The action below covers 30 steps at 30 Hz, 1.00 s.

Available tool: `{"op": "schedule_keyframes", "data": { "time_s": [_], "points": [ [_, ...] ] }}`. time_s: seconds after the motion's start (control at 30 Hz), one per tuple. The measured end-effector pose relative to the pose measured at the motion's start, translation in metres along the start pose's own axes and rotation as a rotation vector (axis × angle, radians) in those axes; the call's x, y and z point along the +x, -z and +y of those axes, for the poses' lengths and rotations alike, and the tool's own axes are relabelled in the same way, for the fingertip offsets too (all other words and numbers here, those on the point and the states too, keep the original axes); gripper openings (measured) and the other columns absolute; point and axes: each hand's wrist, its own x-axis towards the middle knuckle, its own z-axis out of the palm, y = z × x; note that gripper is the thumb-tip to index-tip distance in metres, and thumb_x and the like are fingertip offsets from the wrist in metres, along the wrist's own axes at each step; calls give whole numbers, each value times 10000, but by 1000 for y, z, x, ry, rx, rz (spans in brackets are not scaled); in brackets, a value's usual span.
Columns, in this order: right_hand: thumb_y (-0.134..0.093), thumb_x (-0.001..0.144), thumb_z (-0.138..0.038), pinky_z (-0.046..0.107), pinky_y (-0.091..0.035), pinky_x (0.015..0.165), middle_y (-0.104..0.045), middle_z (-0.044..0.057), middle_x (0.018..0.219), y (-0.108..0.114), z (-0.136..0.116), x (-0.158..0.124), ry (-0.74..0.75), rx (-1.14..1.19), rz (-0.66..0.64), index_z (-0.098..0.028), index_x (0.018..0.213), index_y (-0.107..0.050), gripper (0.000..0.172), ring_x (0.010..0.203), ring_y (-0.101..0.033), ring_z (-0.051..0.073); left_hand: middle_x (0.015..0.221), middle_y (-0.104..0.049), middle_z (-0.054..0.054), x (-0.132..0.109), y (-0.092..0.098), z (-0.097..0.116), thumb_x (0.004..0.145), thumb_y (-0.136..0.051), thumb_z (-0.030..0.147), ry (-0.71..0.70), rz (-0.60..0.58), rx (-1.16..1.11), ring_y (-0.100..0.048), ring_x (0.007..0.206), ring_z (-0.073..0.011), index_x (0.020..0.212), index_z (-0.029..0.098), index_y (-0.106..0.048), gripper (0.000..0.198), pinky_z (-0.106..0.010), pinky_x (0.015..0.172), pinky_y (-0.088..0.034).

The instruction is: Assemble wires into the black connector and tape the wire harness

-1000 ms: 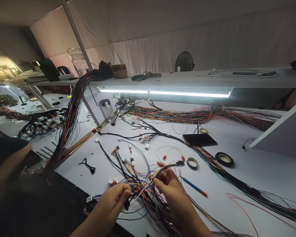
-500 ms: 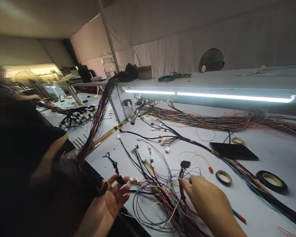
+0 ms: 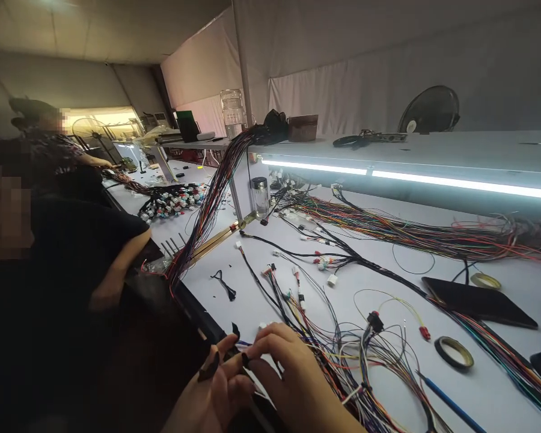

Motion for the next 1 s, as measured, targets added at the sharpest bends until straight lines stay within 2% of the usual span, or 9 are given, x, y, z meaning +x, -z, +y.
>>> {"op": "schedule_keyframes", "data": {
  "time_s": [0.07,0.17,0.23,0.3,0.43,0.57,0.73,0.87,1.0],
  "points": [
    [-586,878,-209,285,-503,835,-637,25,968,2,-2,2,19,10,7,-237,771,-622,116,934,-620,169,1092,-666,-115,4,5,1,807,-647,520,-29,85,30,-652,652,-184,1074,198,-554,428,-317,604,-461],
    [-609,858,-180,253,-515,772,-631,19,1087,0,-2,8,-75,-10,-37,-238,776,-630,103,871,-636,146,841,-689,-84,10,16,-3,744,-692,561,-44,56,104,-614,589,-177,960,148,-611,474,-295,558,-440],
    [-637,829,-154,244,-516,690,-666,7,946,-5,-1,11,-105,-47,-67,-230,756,-630,106,727,-631,130,640,-647,-57,12,21,-6,721,-691,600,-45,-6,171,-579,545,-167,909,120,-638,519,-275,544,-414],
    [-636,828,-139,247,-505,671,-653,-14,764,-10,-1,12,-9,-76,-59,-219,727,-611,131,656,-608,126,555,-606,-44,12,22,-7,741,-663,614,-40,-28,195,-552,520,-152,855,103,-646,524,-264,542,-399],
    [-547,849,-98,259,-499,718,-664,-4,779,-21,-4,9,305,-118,-28,-227,897,-604,149,714,-618,136,732,-640,-25,10,13,-1,770,-715,448,-29,102,36,-550,554,-123,925,147,-633,349,-235,512,-377],
    [-518,798,-71,275,-516,703,-703,38,913,-31,1,7,343,-278,-49,-231,1198,-545,432,778,-641,174,757,-651,-37,12,5,-3,763,-732,378,5,71,35,-613,704,-177,921,164,-654,278,-255,617,-433],
    [-512,843,-105,260,-505,623,-661,34,773,-31,8,6,345,-311,-56,-214,856,-601,141,676,-612,164,794,-679,-58,15,10,-17,787,-680,502,-15,-47,44,-622,738,-180,914,158,-665,367,-274,704,-450],
    [-492,898,-118,249,-507,616,-624,19,744,-26,8,4,263,-292,-2,-214,820,-592,158,661,-602,146,623,-631,-20,6,17,-14,833,-630,503,-5,-151,50,-573,537,-122,1024,148,-631,403,-230,572,-396],
    [-488,930,-169,216,-544,677,-641,52,967,-23,5,2,300,-241,-24,-216,774,-606,201,746,-634,124,850,-709,-63,-7,20,2,773,-727,405,135,-164,-24,-622,578,-138,1099,183,-632,405,-289,665,-468]
  ]
}}
